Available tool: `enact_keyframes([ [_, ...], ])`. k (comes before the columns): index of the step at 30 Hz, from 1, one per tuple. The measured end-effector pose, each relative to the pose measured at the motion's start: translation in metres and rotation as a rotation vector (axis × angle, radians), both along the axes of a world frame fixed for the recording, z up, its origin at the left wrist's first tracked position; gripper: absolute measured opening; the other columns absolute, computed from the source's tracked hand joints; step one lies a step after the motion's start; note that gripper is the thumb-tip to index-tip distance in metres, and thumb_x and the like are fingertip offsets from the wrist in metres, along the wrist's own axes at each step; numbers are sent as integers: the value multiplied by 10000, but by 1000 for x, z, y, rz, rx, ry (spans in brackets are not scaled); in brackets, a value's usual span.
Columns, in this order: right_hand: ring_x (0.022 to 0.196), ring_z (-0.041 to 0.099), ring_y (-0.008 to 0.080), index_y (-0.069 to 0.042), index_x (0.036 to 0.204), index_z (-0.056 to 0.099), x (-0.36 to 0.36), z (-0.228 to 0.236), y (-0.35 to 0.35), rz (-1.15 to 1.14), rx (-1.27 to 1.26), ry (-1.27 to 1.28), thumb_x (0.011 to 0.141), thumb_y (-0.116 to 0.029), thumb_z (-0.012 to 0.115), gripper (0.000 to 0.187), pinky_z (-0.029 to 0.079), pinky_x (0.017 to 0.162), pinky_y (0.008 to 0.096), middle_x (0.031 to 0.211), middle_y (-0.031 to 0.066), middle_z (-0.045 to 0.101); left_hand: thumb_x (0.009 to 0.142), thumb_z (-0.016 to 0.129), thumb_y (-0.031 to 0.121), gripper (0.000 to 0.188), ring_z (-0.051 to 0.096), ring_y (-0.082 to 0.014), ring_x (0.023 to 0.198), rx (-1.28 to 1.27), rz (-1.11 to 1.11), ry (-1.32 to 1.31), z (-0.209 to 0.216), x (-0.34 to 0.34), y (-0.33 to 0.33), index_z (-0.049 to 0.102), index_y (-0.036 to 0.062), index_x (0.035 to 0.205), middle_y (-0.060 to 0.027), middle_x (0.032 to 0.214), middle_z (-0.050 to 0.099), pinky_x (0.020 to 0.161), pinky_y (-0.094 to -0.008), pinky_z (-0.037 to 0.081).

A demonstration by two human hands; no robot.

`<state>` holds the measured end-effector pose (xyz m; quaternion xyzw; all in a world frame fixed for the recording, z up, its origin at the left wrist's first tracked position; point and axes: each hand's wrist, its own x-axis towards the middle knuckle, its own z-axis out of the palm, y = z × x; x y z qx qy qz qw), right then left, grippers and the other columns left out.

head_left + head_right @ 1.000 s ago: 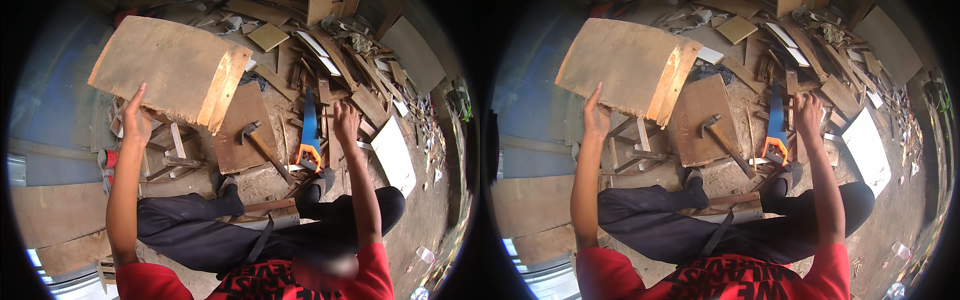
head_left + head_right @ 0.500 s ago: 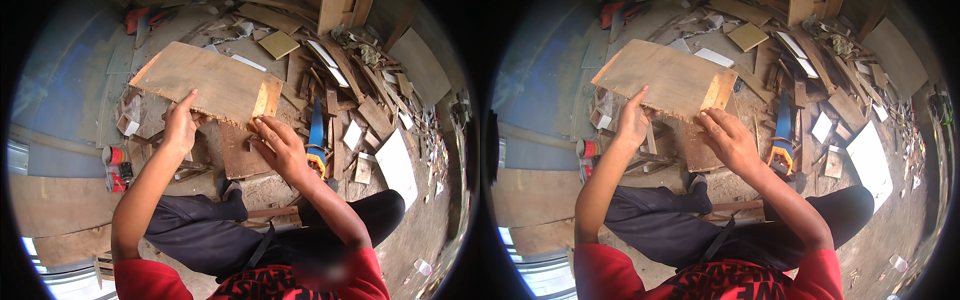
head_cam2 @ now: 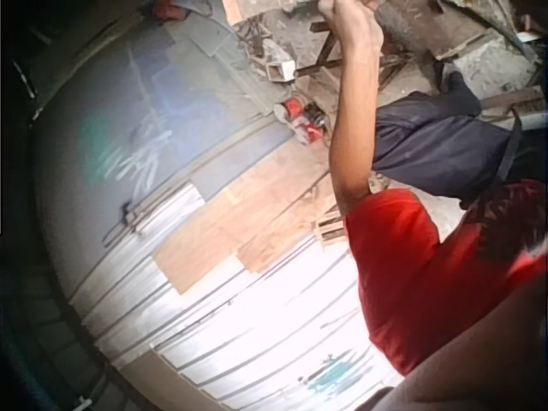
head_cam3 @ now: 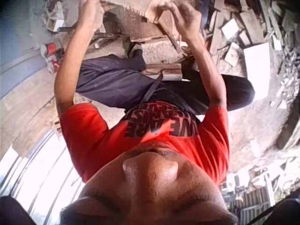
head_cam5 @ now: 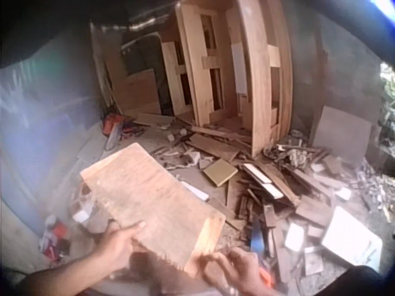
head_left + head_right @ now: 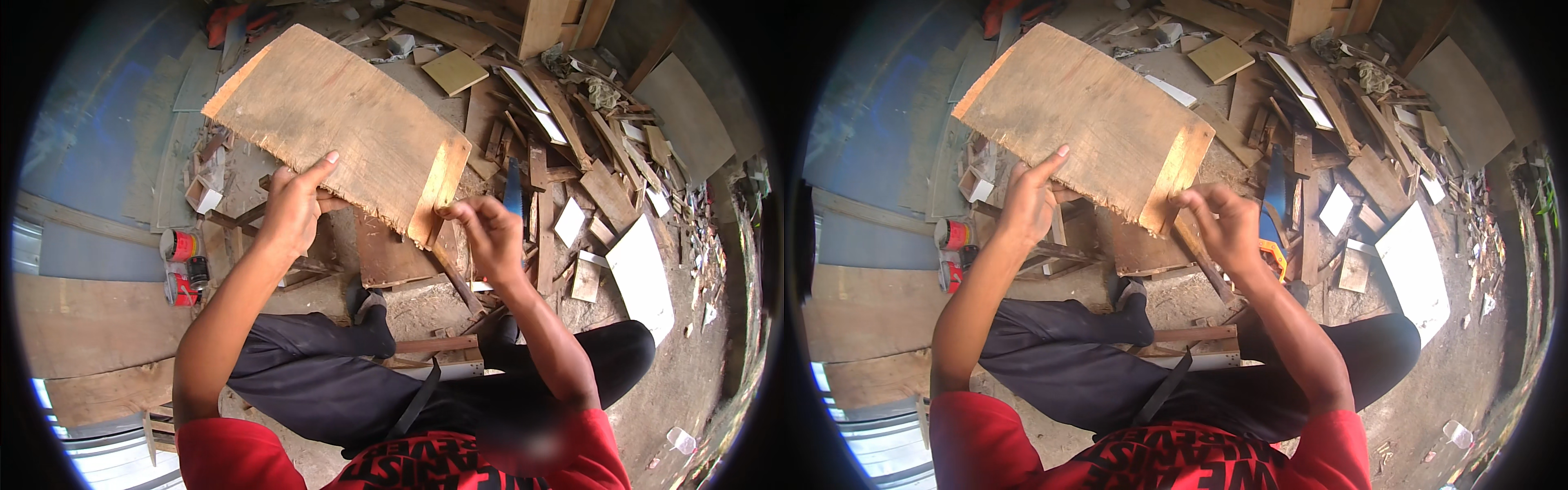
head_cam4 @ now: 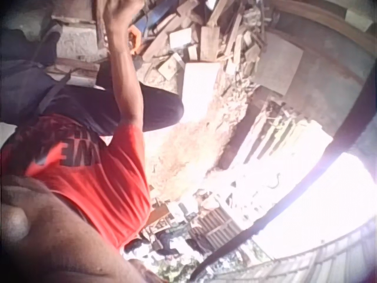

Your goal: The person sits on the floor and uses a hand saw to cut a rectangular piece of wood placed on a small wooden stand. After sawing through the wood, the person uses a hammer to break off the cut section and then uses the hammer to chip away at the edges of the remaining piece.

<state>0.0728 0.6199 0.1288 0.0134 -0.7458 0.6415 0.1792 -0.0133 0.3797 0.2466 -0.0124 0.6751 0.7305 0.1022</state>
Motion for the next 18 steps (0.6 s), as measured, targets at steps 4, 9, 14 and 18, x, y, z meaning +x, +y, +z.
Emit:
enact_keyframes([
  [4, 782, 730, 193, 0, 940, 645, -18, 8, 38, -45, -684, -129, 991, -256, 663, 262, 616, 740, 306, 832, 123, 716, 958, 650, 198, 393, 711, -250, 976, 69, -61, -71, 5, -7, -17, 542, -63, 1230, -153, 1118, 667, 794, -409, 637],
  [9, 814, 724, 194, -25, 955, 615, -24, -9, 47, -36, -888, -85, 1019, -299, 611, 281, 626, 759, 309, 919, 113, 702, 963, 640, 206, 404, 698, -241, 1013, 67, -97, -18, 5, -5, -9, 534, -51, 1256, -155, 1162, 647, 811, -414, 639],
  [14, 1335, 488, 296, -27, 1430, 374, -10, -2, 11, 105, -496, 388, 965, -564, 586, 741, 389, 1113, 483, 1361, 228, 546, 958, 645, 212, 422, 699, -238, 996, 12, -40, -38, 5, -10, -18, 526, -45, 1271, -146, 1166, 641, 806, -407, 637],
  [18, 1375, 475, 315, -29, 1459, 375, 5, 9, -9, 111, 33, 370, 737, -498, 861, 989, 367, 1142, 481, 1442, 201, 511, 940, 665, 224, 442, 696, -232, 989, -4, -27, -81, -1, -13, -22, 536, -45, 1266, -134, 1157, 641, 789, -397, 632],
])
